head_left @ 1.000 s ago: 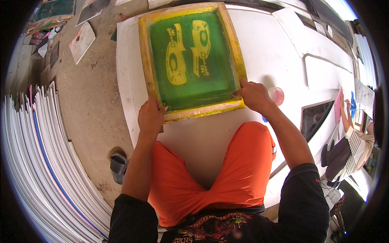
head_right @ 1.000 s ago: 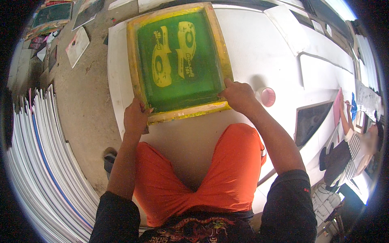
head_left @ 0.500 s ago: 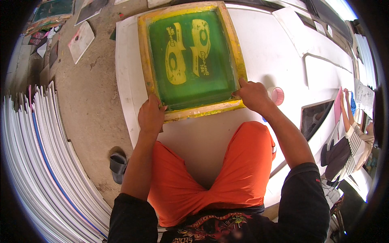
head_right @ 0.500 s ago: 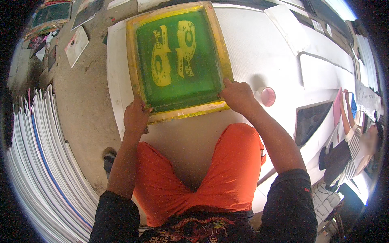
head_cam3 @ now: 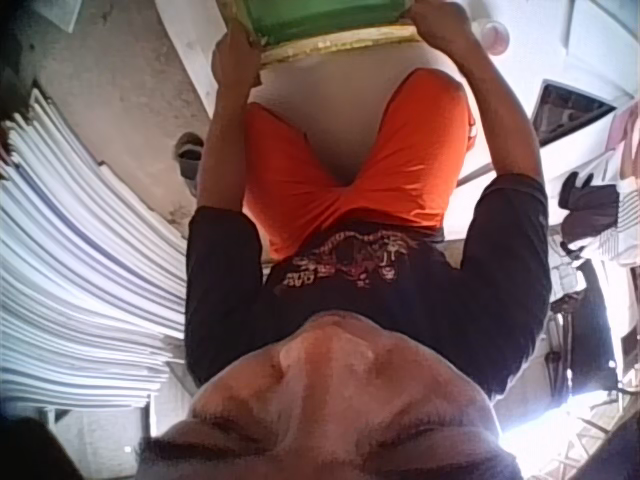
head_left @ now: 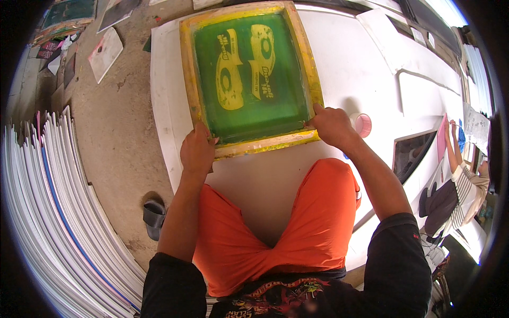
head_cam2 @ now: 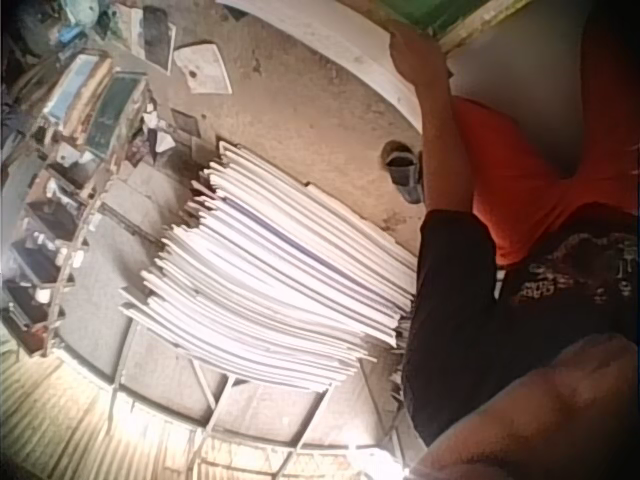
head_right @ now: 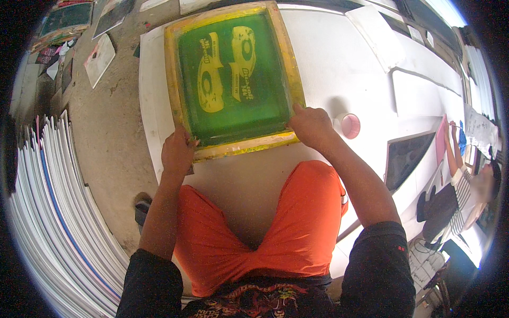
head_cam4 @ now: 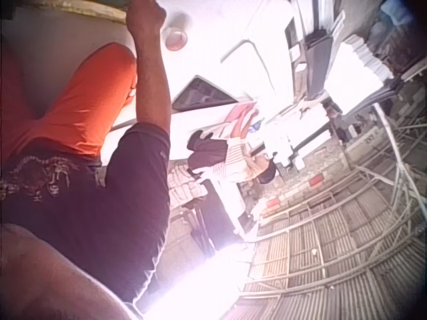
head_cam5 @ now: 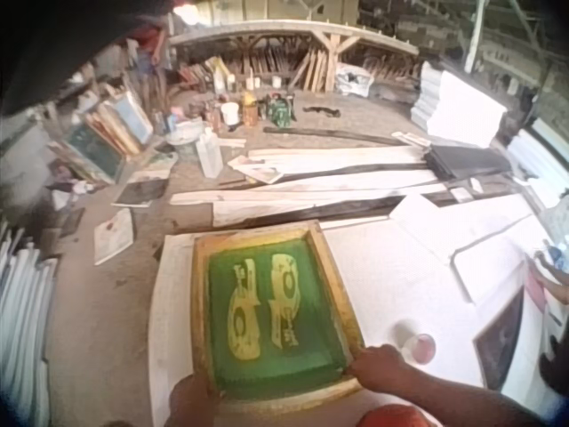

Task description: The person sits on the floor and applies masking tape to the edges of a green screen printing frame. They repeatedly tear pieces of tape and smooth them onto the frame's border to secure the mesh. The person then lifts the frame and moves it to a nearby shelf.

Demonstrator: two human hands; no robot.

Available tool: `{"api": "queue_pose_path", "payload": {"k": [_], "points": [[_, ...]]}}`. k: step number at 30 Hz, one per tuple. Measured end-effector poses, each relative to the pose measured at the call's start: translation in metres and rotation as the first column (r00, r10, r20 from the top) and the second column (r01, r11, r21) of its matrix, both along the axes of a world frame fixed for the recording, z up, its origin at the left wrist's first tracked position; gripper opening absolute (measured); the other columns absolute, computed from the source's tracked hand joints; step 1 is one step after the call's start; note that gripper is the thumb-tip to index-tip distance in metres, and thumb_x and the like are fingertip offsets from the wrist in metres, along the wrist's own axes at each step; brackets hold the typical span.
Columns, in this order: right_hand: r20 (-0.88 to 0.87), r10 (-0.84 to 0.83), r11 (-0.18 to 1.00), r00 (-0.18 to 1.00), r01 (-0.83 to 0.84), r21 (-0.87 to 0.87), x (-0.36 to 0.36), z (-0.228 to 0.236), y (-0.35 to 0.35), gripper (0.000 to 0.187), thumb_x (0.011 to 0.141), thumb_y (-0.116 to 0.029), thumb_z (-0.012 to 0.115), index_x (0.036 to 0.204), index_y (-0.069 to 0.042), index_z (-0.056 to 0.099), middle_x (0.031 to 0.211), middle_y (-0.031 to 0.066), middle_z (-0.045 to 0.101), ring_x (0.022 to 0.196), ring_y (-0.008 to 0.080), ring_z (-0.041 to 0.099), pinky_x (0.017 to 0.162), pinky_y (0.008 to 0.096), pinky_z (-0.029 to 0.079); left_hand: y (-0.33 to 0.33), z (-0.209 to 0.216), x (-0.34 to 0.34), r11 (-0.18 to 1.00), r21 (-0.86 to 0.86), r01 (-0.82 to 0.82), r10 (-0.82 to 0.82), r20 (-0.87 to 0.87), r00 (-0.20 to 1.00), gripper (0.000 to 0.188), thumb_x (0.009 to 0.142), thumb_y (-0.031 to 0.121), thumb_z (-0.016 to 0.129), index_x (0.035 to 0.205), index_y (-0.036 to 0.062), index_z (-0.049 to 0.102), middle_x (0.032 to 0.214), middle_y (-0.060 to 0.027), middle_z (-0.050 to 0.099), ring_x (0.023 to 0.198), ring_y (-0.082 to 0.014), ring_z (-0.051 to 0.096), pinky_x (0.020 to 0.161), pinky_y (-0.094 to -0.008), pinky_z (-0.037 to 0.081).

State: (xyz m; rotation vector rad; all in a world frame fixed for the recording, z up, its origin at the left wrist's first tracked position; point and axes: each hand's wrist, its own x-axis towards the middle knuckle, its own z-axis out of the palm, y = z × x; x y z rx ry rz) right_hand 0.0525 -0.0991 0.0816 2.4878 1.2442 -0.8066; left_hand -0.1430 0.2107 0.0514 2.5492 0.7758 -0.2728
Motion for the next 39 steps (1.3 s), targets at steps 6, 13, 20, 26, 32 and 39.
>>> {"api": "queue_pose_path", "payload": {"k": [6,13,20,26,32,39], "points": [[0.024,0.007,0.999,1.000,-0.008,0.041,0.000,-0.007,-0.003,0.021,0.094,-0.018,0.065,0.107,-0.021,0.081,0.107,0.0125,0.065,0.091,0.0320,0.075,0.075,0.0458,0.061,0.000,-0.003,0.000,0.999,0.029,0.017,-0.016,-0.032,0.999,0.032,0.082,0.013,0.083,0.098,0.0066,0.055,0.092,-0.0200,0.071,0.089,-0.0422,0.070,0.074,-0.0516,0.055],[0.031,0.012,0.999,0.999,-0.014,0.052,0.001,-0.007,0.001,0.017,0.092,-0.018,0.066,0.100,-0.015,0.081,0.105,0.0129,0.067,0.086,0.0325,0.076,0.071,0.0456,0.062,-0.002,0.005,0.004,0.999,0.037,0.035,-0.034,-0.040,0.999,0.032,0.082,0.012,0.082,0.099,0.0049,0.056,0.092,-0.0208,0.070,0.089,-0.0423,0.070,0.073,-0.0516,0.055],[0.032,0.011,1.000,0.999,-0.011,0.017,0.002,-0.008,0.012,0.019,0.090,-0.018,0.066,0.093,-0.004,0.079,0.103,0.0163,0.071,0.084,0.0336,0.076,0.069,0.0460,0.061,-0.003,0.004,0.007,0.995,0.065,0.079,-0.070,-0.132,0.989,0.035,0.083,0.013,0.082,0.102,0.0018,0.055,0.092,-0.0209,0.071,0.092,-0.0414,0.071,0.075,-0.0516,0.057],[0.022,-0.040,0.986,0.999,0.043,-0.161,0.000,-0.013,0.026,0.023,0.093,-0.017,0.063,0.106,-0.015,0.082,0.112,0.0151,0.067,0.091,0.0330,0.075,0.078,0.0461,0.061,-0.005,-0.001,0.008,0.980,0.127,0.154,-0.138,-0.128,0.982,0.037,0.084,0.014,0.081,0.105,0.0013,0.053,0.096,-0.0211,0.070,0.095,-0.0402,0.071,0.075,-0.0494,0.059],[0.015,-0.026,0.992,1.000,0.028,-0.122,0.000,-0.014,0.030,0.022,0.090,-0.013,0.065,0.102,-0.003,0.079,0.106,0.0180,0.072,0.091,0.0323,0.077,0.074,0.0450,0.061,-0.006,-0.008,0.004,0.972,0.154,0.175,-0.157,-0.121,0.980,0.038,0.085,0.015,0.081,0.107,0.0023,0.053,0.098,-0.0194,0.069,0.097,-0.0388,0.071,0.074,-0.0485,0.061],[0.003,-0.045,0.984,0.999,0.045,-0.171,-0.001,-0.006,0.035,0.022,0.091,-0.013,0.065,0.105,-0.003,0.078,0.107,0.0182,0.072,0.095,0.0324,0.076,0.076,0.0445,0.062,-0.009,-0.002,0.007,0.958,0.220,0.183,-0.152,-0.152,0.977,0.036,0.085,0.018,0.081,0.108,0.0054,0.055,0.099,-0.0162,0.070,0.097,-0.0368,0.071,0.074,-0.0468,0.061]]}}
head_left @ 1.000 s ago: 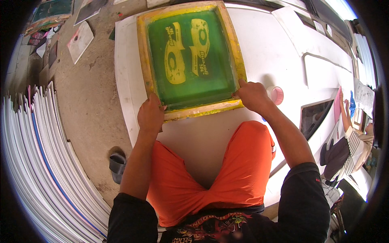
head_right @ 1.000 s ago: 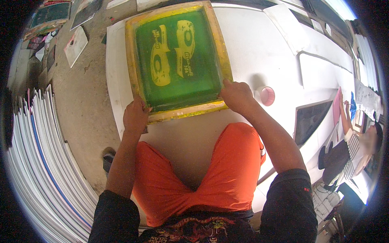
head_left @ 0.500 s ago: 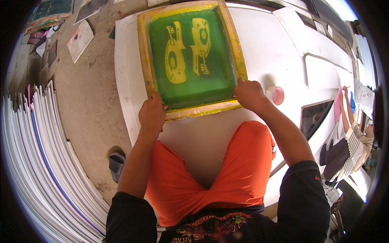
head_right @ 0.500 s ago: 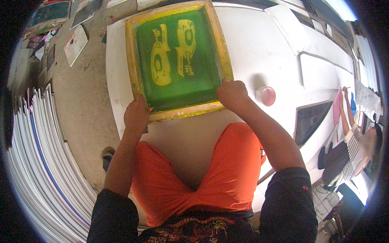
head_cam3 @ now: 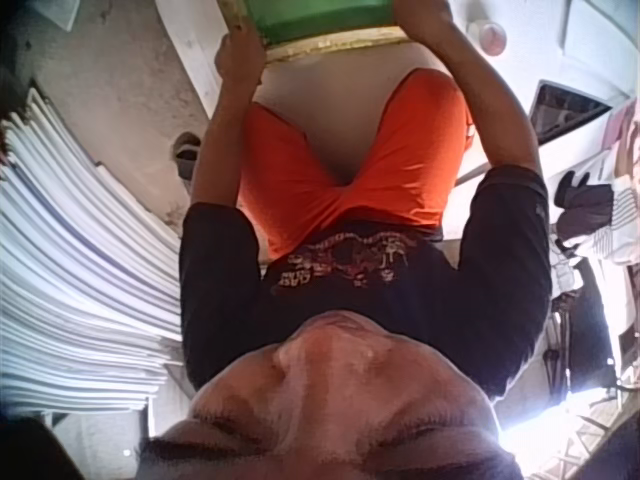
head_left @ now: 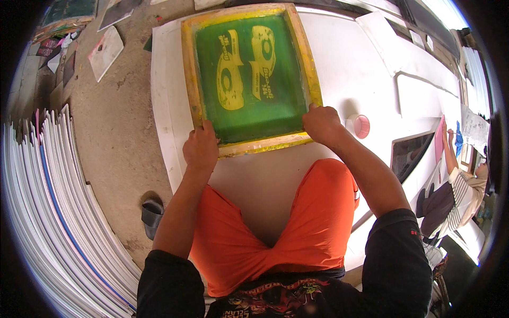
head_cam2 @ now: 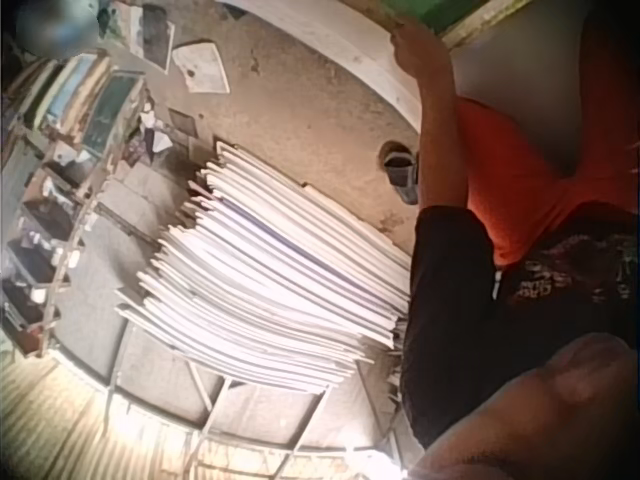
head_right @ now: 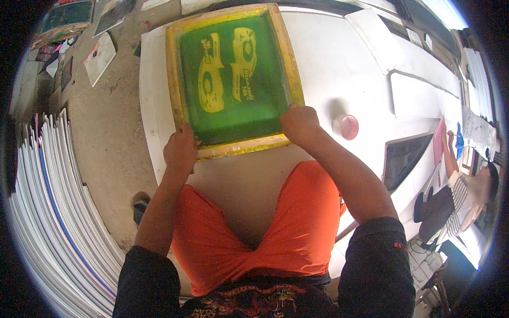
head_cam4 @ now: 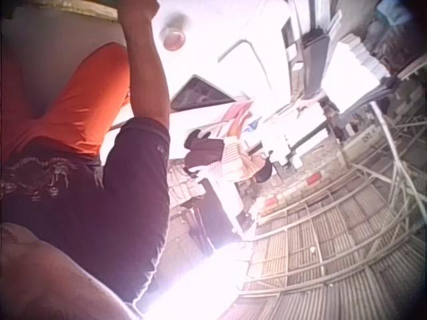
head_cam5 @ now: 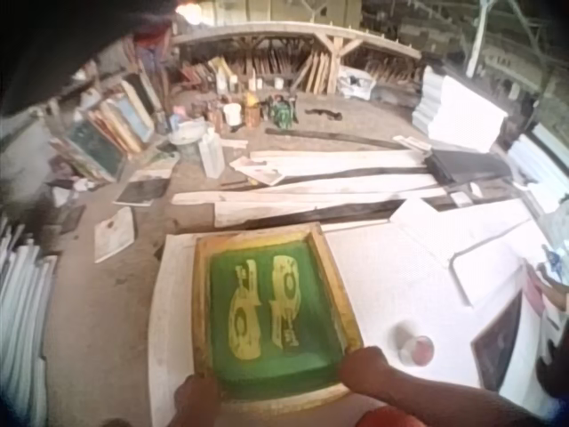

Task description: The person sits on the floor and applies masking tape to the edges of a green screen printing frame. They repeatedly tear pieces of tape and smooth them onto the frame's border to secure the mesh. The person then lifts the frame and moves it to a nearby shelf.

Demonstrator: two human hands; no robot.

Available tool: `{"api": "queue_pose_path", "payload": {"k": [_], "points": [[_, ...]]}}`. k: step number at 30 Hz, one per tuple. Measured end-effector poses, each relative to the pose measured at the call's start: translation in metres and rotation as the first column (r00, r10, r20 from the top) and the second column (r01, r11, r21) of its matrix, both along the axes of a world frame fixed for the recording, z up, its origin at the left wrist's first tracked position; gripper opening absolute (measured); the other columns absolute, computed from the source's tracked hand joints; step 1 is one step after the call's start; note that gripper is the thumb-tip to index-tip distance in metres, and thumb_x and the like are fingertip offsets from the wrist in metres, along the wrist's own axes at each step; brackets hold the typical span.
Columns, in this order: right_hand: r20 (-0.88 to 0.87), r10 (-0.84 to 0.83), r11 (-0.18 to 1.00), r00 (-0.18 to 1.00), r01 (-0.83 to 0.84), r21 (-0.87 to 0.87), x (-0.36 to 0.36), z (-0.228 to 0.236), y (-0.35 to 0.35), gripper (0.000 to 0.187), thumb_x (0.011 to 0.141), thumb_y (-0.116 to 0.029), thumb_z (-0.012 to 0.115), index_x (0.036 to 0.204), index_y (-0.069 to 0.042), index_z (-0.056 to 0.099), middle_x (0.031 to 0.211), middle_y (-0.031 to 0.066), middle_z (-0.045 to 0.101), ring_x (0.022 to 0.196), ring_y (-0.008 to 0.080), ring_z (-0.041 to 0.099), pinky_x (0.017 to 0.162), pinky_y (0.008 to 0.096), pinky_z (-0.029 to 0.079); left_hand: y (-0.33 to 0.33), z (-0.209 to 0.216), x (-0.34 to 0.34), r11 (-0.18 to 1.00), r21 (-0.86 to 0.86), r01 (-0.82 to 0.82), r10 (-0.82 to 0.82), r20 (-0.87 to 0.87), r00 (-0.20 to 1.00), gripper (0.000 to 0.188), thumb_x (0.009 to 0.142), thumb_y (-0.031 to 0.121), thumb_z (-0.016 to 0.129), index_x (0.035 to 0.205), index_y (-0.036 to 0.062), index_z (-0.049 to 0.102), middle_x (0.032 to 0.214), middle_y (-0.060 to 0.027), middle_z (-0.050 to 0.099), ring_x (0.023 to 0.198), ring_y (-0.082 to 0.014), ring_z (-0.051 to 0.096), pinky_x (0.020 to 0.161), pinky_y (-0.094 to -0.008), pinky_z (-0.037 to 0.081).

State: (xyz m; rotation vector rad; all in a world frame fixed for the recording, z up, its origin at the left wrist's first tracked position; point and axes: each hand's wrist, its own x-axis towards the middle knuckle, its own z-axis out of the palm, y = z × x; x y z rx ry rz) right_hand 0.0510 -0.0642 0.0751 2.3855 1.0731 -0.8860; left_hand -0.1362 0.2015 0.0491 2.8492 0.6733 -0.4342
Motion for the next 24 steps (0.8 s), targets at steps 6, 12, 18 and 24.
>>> {"api": "queue_pose_path", "payload": {"k": [6,12,18,24], "points": [[-0.039,-0.029,0.996,0.999,0.026,-0.082,-0.006,0.022,0.005,0.032,0.092,-0.011,0.061,0.120,-0.014,0.076,0.117,0.0180,0.065,0.097,0.0328,0.074,0.078,0.0444,0.061,0.006,0.023,0.002,0.980,-0.160,-0.117,0.116,-0.011,0.993,0.048,0.086,0.030,0.082,0.121,0.0050,0.060,0.109,-0.0184,0.070,0.103,-0.0378,0.070,0.081,-0.0496,0.058],[0.019,-0.143,0.979,0.989,0.139,0.148,-0.014,0.041,0.006,0.020,0.086,-0.013,0.066,0.100,-0.003,0.076,0.110,0.0175,0.071,0.099,0.0335,0.072,0.085,0.0474,0.059,-0.016,0.025,-0.003,0.990,-0.131,0.052,-0.014,0.273,0.962,0.063,0.080,0.044,0.084,0.125,0.0056,0.065,0.113,-0.0163,0.067,0.105,-0.0373,0.064,0.087,-0.0486,0.054],[-0.215,0.049,0.993,0.975,-0.025,0.112,-0.027,0.008,0.013,0.035,0.077,-0.018,0.069,0.110,-0.008,0.071,0.111,0.0088,0.069,0.114,0.0293,0.062,0.098,0.0435,0.050,-0.064,0.009,-0.006,0.899,-0.325,0.294,-0.273,0.111,0.956,0.079,0.074,0.049,0.087,0.134,0.0039,0.063,0.126,-0.0164,0.063,0.119,-0.0374,0.059,0.105,-0.0528,0.045],[-0.194,0.101,0.974,0.976,-0.057,0.220,-0.038,-0.018,0.025,0.027,0.077,-0.021,0.073,0.099,-0.005,0.075,0.106,0.0153,0.073,0.106,0.0347,0.069,0.090,0.0502,0.055,-0.070,0.004,0.001,0.918,-0.285,0.275,-0.244,0.141,0.959,0.074,0.071,0.035,0.091,0.132,0.0031,0.063,0.126,-0.0154,0.063,0.122,-0.0354,0.057,0.107,-0.0488,0.043]]}}
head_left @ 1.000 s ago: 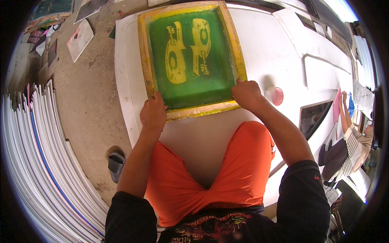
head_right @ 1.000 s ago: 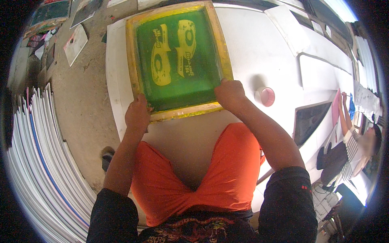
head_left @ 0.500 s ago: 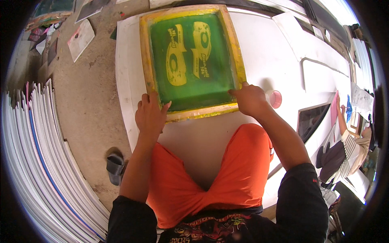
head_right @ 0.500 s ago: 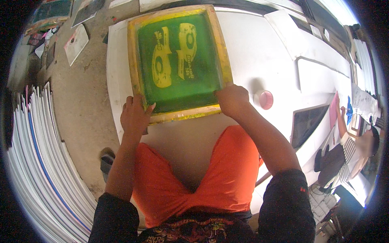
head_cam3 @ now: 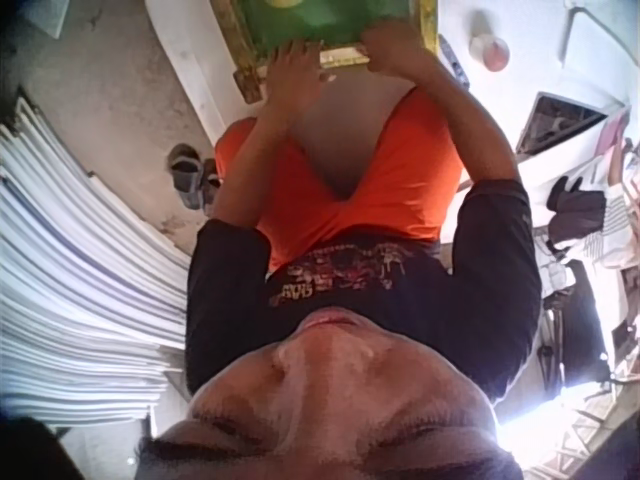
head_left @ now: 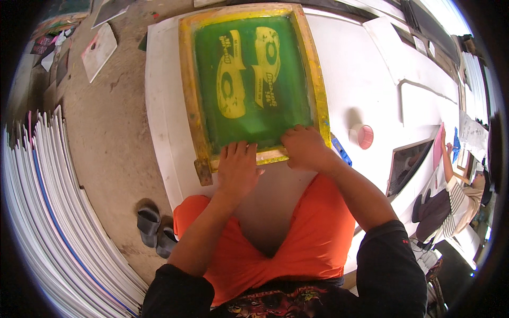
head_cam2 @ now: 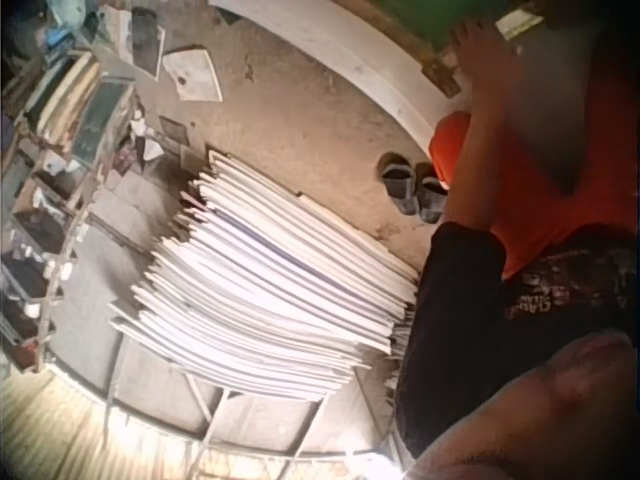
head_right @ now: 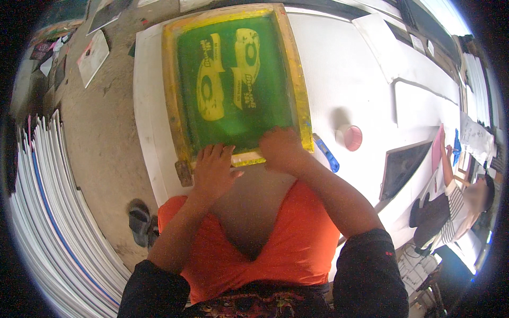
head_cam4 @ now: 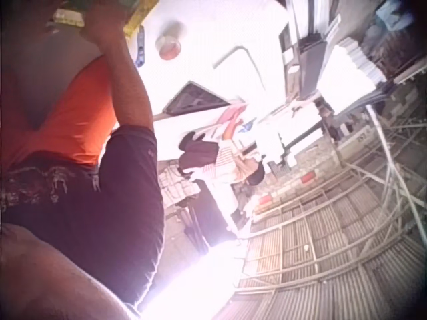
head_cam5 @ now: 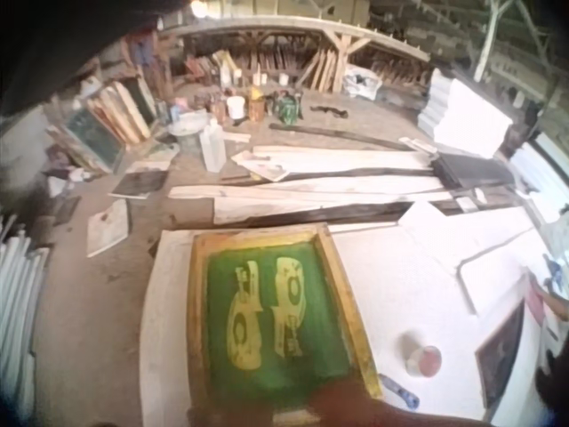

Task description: The person sits on the floor and applies masking tape to the edges of a green screen printing frame. They repeatedly tear pieces of tape and smooth them onto the frame's border to secure the mesh. The person then lifts the frame and moves it to a nearby shelf.

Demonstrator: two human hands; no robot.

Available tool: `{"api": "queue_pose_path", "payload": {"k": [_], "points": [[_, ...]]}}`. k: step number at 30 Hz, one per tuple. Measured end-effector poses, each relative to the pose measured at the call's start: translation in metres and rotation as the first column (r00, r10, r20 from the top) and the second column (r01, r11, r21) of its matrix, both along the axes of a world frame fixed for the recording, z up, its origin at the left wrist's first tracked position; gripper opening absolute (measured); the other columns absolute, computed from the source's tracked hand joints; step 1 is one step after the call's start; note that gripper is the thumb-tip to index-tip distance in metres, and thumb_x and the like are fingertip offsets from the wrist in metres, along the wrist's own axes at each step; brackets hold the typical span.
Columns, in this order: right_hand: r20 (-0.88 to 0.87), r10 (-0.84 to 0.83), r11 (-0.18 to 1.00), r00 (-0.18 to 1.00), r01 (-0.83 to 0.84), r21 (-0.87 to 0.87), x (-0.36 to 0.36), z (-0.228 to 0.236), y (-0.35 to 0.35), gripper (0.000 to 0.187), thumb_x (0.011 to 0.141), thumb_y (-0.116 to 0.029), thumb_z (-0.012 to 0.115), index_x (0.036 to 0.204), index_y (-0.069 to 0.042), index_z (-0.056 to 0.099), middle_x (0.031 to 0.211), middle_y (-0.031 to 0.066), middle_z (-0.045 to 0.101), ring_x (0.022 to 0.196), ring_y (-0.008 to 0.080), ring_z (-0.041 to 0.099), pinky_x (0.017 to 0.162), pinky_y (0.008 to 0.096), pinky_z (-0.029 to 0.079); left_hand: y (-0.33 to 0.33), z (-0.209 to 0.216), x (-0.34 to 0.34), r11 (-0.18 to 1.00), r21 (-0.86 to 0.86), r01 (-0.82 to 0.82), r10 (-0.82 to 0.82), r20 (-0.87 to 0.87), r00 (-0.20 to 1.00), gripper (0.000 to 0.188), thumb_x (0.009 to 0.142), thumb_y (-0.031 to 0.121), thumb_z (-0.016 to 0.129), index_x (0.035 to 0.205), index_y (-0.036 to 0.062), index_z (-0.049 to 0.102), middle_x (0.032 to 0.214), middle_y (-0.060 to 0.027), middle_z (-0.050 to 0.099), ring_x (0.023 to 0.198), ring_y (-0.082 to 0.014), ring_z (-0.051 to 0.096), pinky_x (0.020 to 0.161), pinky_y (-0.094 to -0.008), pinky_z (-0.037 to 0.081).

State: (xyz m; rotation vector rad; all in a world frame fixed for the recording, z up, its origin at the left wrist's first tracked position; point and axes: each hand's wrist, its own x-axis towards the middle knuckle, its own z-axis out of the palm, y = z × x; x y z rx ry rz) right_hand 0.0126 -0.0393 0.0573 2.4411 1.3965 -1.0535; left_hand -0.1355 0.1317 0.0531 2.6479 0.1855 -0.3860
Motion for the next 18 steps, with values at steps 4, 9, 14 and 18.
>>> {"api": "queue_pose_path", "payload": {"k": [4,9,14,18], "points": [[-0.018,-0.002,0.994,1.000,0.004,0.111,-0.006,0.001,0.013,0.030,0.074,-0.022,0.076,0.098,-0.005,0.075,0.106,0.0146,0.072,0.108,0.0350,0.068,0.089,0.0504,0.055,0.002,-0.007,0.001,1.000,0.011,0.020,-0.020,-0.001,1.000,0.070,0.073,0.033,0.090,0.130,0.0022,0.064,0.123,-0.0168,0.063,0.120,-0.0360,0.057,0.106,-0.0488,0.043],[-0.060,-0.027,0.993,0.998,0.034,0.115,-0.012,-0.008,0.023,0.034,0.071,-0.020,0.075,0.102,-0.007,0.071,0.108,0.0099,0.069,0.109,0.0317,0.063,0.091,0.0459,0.051,0.003,-0.009,0.004,1.000,0.015,0.017,-0.017,0.013,1.000,0.064,0.074,0.031,0.089,0.126,0.0022,0.066,0.119,-0.0171,0.063,0.116,-0.0366,0.057,0.104,-0.0495,0.044],[-0.084,0.001,0.988,0.996,0.012,0.155,-0.018,-0.007,0.038,0.037,0.071,-0.023,0.079,0.103,-0.005,0.072,0.106,0.0125,0.071,0.110,0.0342,0.065,0.089,0.0490,0.053,0.005,-0.010,0.006,1.000,0.014,0.025,-0.024,-0.026,0.999,0.060,0.075,0.031,0.089,0.122,0.0017,0.067,0.118,-0.0171,0.063,0.114,-0.0361,0.058,0.104,-0.0501,0.044],[-0.135,-0.017,0.983,0.991,0.041,0.180,-0.023,-0.003,0.049,0.040,0.074,-0.027,0.082,0.105,-0.005,0.072,0.107,0.0135,0.071,0.110,0.0366,0.066,0.089,0.0507,0.054,0.008,-0.013,0.004,1.000,0.015,0.018,-0.017,-0.028,0.999,0.059,0.075,0.034,0.088,0.120,0.0009,0.067,0.118,-0.0175,0.063,0.114,-0.0367,0.059,0.104,-0.0506,0.046]]}}
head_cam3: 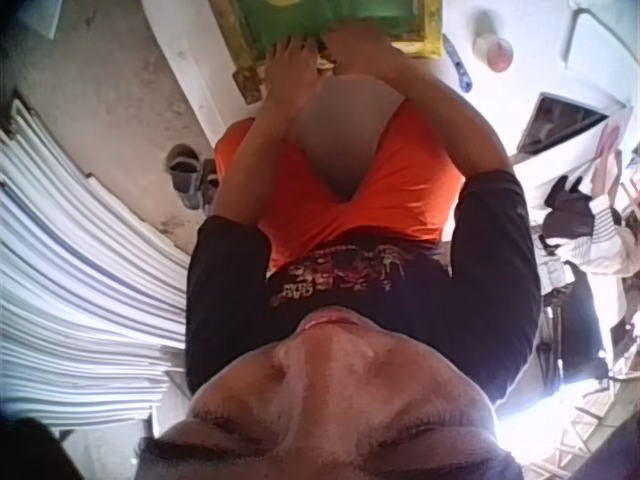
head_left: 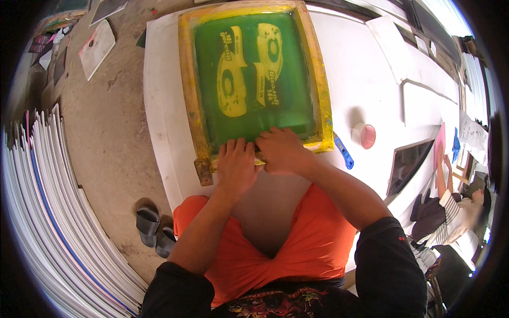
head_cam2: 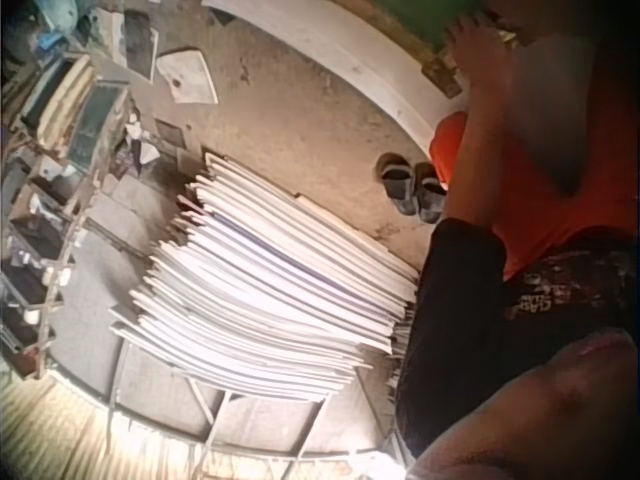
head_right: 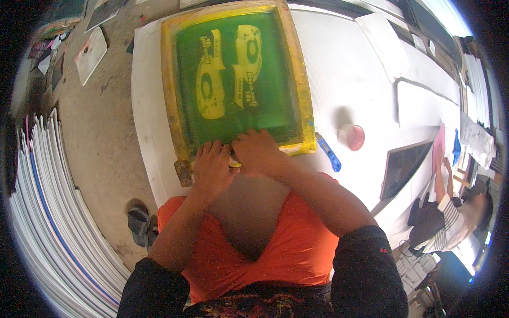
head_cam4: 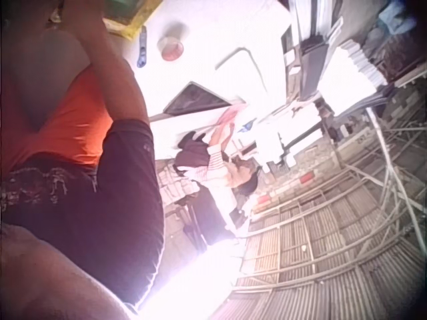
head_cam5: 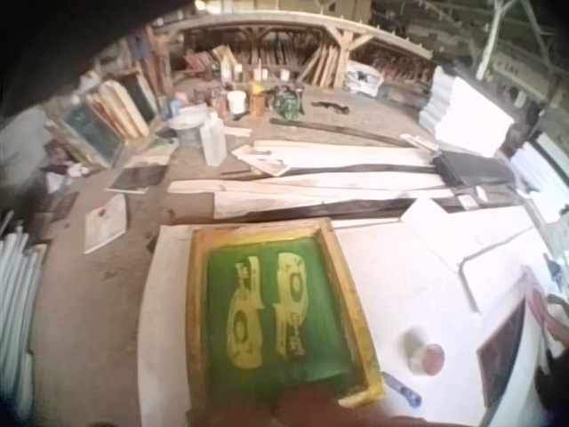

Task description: The person sits on the floor and applies masking tape to the edges of a green screen printing frame. They repeatedly tear pieces of tape and smooth them onto the frame's border to secure the mesh. The person then lifts the frame and moves it to a nearby shelf.

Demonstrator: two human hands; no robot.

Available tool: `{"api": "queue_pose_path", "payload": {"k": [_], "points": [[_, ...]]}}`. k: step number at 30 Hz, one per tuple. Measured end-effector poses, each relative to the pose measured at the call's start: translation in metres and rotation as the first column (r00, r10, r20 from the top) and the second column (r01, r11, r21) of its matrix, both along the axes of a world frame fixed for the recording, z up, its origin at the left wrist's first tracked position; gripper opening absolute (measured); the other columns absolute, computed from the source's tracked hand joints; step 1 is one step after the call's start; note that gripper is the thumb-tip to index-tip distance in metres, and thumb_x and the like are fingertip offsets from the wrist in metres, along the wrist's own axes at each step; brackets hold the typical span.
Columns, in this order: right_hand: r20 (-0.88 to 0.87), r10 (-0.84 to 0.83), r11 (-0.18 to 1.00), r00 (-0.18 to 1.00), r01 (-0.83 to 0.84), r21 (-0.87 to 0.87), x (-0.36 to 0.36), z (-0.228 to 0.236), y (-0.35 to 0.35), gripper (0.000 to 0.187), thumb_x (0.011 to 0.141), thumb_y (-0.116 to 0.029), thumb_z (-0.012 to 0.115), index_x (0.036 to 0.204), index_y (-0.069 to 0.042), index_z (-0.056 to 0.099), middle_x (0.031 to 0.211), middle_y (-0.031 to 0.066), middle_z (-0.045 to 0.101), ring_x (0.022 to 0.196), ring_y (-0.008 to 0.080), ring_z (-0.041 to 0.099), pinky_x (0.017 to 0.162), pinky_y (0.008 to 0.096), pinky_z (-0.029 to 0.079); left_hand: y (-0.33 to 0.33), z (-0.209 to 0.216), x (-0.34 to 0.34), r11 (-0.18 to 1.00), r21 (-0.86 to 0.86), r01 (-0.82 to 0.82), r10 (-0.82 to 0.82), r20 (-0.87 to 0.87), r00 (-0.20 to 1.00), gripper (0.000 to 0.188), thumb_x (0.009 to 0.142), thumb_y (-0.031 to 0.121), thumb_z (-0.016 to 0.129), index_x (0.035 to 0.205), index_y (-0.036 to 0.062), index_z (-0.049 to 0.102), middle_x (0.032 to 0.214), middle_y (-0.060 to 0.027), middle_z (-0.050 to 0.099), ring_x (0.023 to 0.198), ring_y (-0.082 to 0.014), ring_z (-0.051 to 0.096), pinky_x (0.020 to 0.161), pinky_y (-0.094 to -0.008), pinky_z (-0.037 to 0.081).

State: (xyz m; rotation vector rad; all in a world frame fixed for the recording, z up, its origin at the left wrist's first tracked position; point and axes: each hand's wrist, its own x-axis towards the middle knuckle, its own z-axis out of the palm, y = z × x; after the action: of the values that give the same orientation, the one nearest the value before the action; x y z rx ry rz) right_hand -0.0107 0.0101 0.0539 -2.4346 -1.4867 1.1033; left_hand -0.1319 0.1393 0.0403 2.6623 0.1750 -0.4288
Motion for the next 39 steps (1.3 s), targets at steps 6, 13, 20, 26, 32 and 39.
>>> {"api": "queue_pose_path", "payload": {"k": [6,13,20,26,32,39], "points": [[-0.259,-0.183,0.980,0.948,0.153,-0.131,0.020,-0.019,-0.009,0.040,0.071,-0.013,0.071,0.110,-0.003,0.072,0.113,0.0172,0.071,0.111,0.0360,0.065,0.095,0.0464,0.053,0.019,0.007,-0.001,0.996,-0.043,-0.075,0.071,-0.091,0.993,0.060,0.069,0.037,0.091,0.111,0.0024,0.066,0.113,-0.0128,0.063,0.113,-0.0333,0.060,0.099,-0.0440,0.051],[-0.167,-0.103,0.985,0.981,0.077,-0.152,0.038,-0.001,-0.001,0.032,0.071,-0.013,0.065,0.100,-0.003,0.076,0.098,0.0217,0.075,0.096,0.0416,0.072,0.084,0.0502,0.058,0.021,0.011,-0.007,0.999,0.044,-0.024,0.029,-0.125,0.992,0.067,0.068,0.041,0.092,0.114,0.0003,0.065,0.117,-0.0158,0.062,0.114,-0.0348,0.060,0.101,-0.0440,0.050],[-0.041,-0.055,0.969,0.998,0.043,-0.245,0.040,-0.001,0.002,0.027,0.072,-0.013,0.065,0.095,-0.010,0.078,0.095,0.0157,0.076,0.093,0.0360,0.073,0.082,0.0470,0.058,0.019,0.013,-0.004,0.999,0.052,0.008,0.001,-0.160,0.987,0.067,0.072,0.035,0.090,0.122,-0.0009,0.063,0.123,-0.0185,0.061,0.120,-0.0377,0.058,0.104,-0.0482,0.049],[0.035,0.010,0.905,0.999,0.006,-0.425,0.074,0.004,-0.037,0.026,0.073,-0.018,0.067,0.093,-0.007,0.078,0.090,0.0184,0.076,0.092,0.0379,0.075,0.083,0.0494,0.058,0.016,0.011,-0.004,0.997,0.070,-0.026,0.038,-0.183,0.982,0.065,0.073,0.032,0.090,0.123,-0.0002,0.063,0.124,-0.0173,0.062,0.121,-0.0374,0.058,0.106,-0.0489,0.048],[0.038,0.180,0.886,0.983,-0.146,-0.441,0.070,0.005,-0.022,0.027,0.070,-0.017,0.067,0.091,-0.005,0.078,0.091,0.0198,0.076,0.091,0.0383,0.075,0.084,0.0501,0.057,0.017,0.015,-0.006,0.995,0.098,-0.010,0.027,-0.171,0.985,0.067,0.073,0.031,0.090,0.126,0.0014,0.063,0.125,-0.0183,0.063,0.125,-0.0388,0.057,0.113,-0.0527,0.041],[-0.020,0.138,0.934,0.990,-0.137,-0.329,0.041,-0.004,0.024,0.020,0.059,-0.015,0.070,0.076,-0.006,0.074,0.077,0.0156,0.073,0.081,0.0373,0.072,0.077,0.0463,0.053,0.054,0.037,-0.028,0.991,0.069,-0.113,0.107,0.083,0.991,0.067,0.071,0.029,0.091,0.126,0.0032,0.064,0.128,-0.0180,0.062,0.127,-0.0411,0.055,0.115,-0.0537,0.038]]}}
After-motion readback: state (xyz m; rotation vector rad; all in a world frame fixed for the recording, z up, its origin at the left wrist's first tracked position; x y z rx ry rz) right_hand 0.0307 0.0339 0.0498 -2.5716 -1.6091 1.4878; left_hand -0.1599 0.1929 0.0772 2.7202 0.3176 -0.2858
